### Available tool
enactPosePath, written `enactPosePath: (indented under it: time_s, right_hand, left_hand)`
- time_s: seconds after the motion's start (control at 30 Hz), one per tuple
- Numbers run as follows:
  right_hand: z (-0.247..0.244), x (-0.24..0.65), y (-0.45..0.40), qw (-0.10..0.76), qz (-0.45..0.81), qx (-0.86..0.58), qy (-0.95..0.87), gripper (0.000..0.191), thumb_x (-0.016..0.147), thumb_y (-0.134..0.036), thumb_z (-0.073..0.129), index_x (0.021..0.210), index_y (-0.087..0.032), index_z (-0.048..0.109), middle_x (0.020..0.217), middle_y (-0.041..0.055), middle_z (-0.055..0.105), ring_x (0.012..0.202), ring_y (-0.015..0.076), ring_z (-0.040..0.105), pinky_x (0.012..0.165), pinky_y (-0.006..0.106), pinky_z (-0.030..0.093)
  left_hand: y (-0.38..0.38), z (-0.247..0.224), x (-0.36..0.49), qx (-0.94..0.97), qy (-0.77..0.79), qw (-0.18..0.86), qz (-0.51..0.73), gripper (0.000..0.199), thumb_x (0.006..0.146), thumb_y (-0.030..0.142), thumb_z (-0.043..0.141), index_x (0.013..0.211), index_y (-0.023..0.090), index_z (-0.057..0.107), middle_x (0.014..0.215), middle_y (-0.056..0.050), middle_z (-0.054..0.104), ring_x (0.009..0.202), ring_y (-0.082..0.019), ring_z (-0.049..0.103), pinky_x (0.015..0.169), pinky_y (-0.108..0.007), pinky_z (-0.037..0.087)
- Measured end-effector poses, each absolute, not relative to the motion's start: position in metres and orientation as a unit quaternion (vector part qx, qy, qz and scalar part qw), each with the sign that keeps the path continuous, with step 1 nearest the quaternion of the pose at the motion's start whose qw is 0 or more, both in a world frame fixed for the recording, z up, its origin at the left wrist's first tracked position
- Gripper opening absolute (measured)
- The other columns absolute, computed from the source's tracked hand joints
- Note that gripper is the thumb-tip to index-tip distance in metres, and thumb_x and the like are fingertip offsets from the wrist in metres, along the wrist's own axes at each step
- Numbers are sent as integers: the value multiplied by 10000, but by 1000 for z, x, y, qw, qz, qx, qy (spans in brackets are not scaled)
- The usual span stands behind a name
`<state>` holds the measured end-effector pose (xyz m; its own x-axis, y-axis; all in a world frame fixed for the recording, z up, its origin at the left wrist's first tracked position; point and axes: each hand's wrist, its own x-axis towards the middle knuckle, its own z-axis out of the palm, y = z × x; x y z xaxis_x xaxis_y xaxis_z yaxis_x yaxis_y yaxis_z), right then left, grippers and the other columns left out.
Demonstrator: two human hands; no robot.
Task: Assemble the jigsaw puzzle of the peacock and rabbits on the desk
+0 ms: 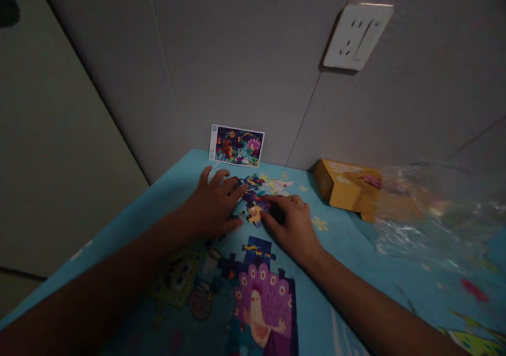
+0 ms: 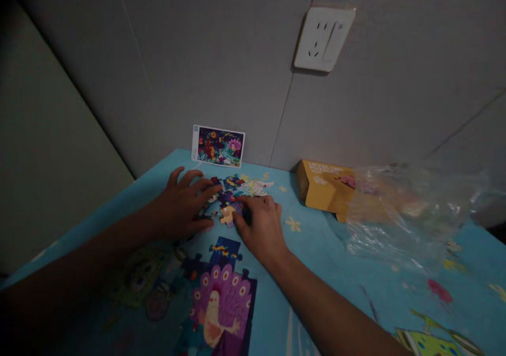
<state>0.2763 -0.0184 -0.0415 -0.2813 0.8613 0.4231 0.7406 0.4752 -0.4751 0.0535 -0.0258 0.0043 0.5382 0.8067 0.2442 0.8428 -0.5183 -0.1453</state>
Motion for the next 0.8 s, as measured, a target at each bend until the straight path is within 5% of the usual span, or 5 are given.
enactPosePath:
  time_s: [0.13,0.33,0.57,0.8]
  right_hand:
    - [-40,282,-20,343,76,-521,-778,235,885,-318,616,1080,-224,705,963,74,723,949,276,572,832,442,415]
    - [-35,265,-30,275,1,-472,-837,591,793,-544,711,1286,-234,611,1267,94,653,1127,333,521,915,496,385]
    - [-32,257,-19,241,29,-470,-848,414,863,-435,663,1234,-251,652,1265,52,671,1142,325,506,950,511,346]
    - [-31,259,-28,253,-2,-470,-845,283,922,-309,598,1189,-248,668,1244,76,656,1124,300,481,963,512,316]
  left_hand:
    - [-20,14,35,-852,-507,118,-55,752,772,602,704,1365,175,529,1303,-172,587,1269,-422,401,1061,-625,200]
    - [-11,3,24,-876,-474,43,-80,915,686,743,690,1377,171,508,1341,-151,564,1258,-390,422,1062,-563,256]
    - [-8,-15,33,-870,-469,1,-152,472,775,481,740,1145,205,642,1210,-95,642,1195,-311,487,1052,-508,311]
    - [-8,-21,36,-868,-456,-7,-197,358,780,358,742,1098,220,656,1156,-74,660,1157,-291,506,1034,-482,345]
